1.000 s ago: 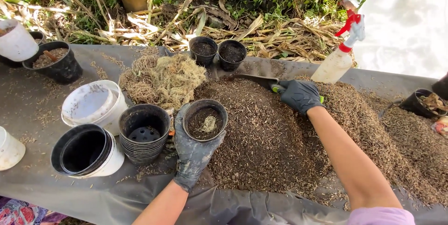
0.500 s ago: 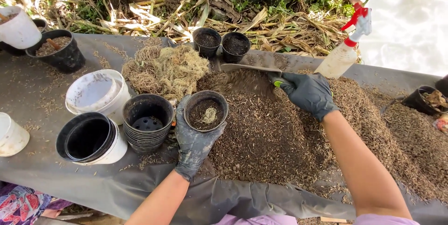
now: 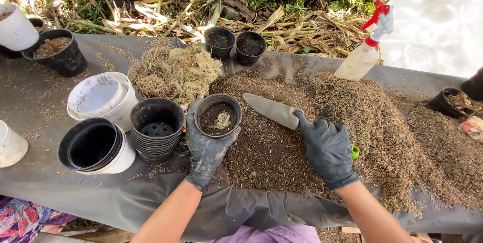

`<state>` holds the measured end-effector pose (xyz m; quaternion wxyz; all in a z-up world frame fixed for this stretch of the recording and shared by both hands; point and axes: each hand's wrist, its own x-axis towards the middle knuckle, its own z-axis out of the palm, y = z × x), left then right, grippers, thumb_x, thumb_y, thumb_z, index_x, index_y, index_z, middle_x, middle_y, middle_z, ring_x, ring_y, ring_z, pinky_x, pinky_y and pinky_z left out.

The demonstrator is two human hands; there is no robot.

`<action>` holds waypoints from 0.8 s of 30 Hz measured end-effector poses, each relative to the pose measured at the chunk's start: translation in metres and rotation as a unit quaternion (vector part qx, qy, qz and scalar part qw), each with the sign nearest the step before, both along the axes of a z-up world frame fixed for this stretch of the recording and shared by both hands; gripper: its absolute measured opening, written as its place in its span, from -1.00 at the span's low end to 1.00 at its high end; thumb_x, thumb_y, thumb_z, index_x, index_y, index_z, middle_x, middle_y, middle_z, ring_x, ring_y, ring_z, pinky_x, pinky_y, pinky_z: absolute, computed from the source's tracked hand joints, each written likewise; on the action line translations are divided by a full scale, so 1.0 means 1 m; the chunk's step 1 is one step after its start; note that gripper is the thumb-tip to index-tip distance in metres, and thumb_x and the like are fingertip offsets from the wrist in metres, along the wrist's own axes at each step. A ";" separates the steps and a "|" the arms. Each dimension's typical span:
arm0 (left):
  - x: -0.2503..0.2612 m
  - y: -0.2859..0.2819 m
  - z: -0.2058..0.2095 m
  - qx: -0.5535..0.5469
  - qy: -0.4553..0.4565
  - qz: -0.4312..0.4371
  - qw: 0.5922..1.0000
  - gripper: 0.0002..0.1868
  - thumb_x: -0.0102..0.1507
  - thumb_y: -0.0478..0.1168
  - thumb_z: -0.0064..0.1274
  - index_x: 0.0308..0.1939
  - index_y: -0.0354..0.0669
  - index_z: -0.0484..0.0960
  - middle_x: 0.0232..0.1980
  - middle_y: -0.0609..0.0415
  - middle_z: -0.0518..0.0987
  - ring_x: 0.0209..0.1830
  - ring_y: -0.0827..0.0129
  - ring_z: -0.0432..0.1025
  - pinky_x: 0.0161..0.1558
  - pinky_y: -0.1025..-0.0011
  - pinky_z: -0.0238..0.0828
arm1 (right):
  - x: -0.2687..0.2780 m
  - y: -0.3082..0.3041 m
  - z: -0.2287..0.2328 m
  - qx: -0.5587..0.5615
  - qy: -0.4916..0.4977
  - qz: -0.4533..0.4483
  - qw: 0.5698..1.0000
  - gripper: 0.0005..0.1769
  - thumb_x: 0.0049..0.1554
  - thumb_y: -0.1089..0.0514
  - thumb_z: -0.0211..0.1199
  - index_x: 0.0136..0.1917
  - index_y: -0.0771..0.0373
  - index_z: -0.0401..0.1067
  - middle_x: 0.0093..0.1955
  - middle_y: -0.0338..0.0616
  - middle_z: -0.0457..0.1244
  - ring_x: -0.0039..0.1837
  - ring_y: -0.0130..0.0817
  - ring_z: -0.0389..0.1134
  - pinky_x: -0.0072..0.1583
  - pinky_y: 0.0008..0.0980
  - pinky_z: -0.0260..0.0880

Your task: Filling small plastic pots with soil using a hand trowel and moistening the soil with a spray bottle.

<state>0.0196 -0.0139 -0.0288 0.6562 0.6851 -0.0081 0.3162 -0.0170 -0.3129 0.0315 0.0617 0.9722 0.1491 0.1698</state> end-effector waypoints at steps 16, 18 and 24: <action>-0.024 -0.005 0.007 0.010 -0.006 -0.007 1.000 0.15 -0.17 -0.32 0.53 0.44 -0.15 0.22 0.39 -0.08 0.41 0.41 0.15 0.33 0.52 0.19 0.19 | -0.042 -0.060 -0.027 0.122 -0.031 -0.033 0.991 -0.50 0.21 -0.12 0.18 0.43 -0.29 0.43 -0.12 -0.22 0.37 -0.05 -0.14 0.48 0.08 -0.07 0.42; -0.024 -0.006 0.008 0.013 -0.008 -0.009 1.000 0.15 -0.16 -0.32 0.53 0.44 -0.15 0.22 0.39 -0.08 0.41 0.41 0.15 0.33 0.53 0.19 0.18 | -0.056 -0.069 -0.022 0.047 -0.088 -0.002 0.995 -0.62 0.34 -0.13 0.05 0.35 -0.14 0.47 -0.45 -0.48 -0.04 -0.44 -0.54 -0.11 -0.26 -0.42 0.04; -0.029 -0.008 0.016 0.065 -0.001 0.013 0.998 0.10 -0.10 -0.27 0.53 0.44 -0.17 0.23 0.40 -0.10 0.43 0.42 0.10 0.35 0.51 0.17 0.23 | -0.070 -0.066 -0.046 0.067 -0.049 -0.013 0.996 -0.63 0.26 -0.14 0.12 0.32 -0.29 0.49 -0.38 -0.53 0.12 -0.41 -0.48 0.04 0.08 -0.17 0.27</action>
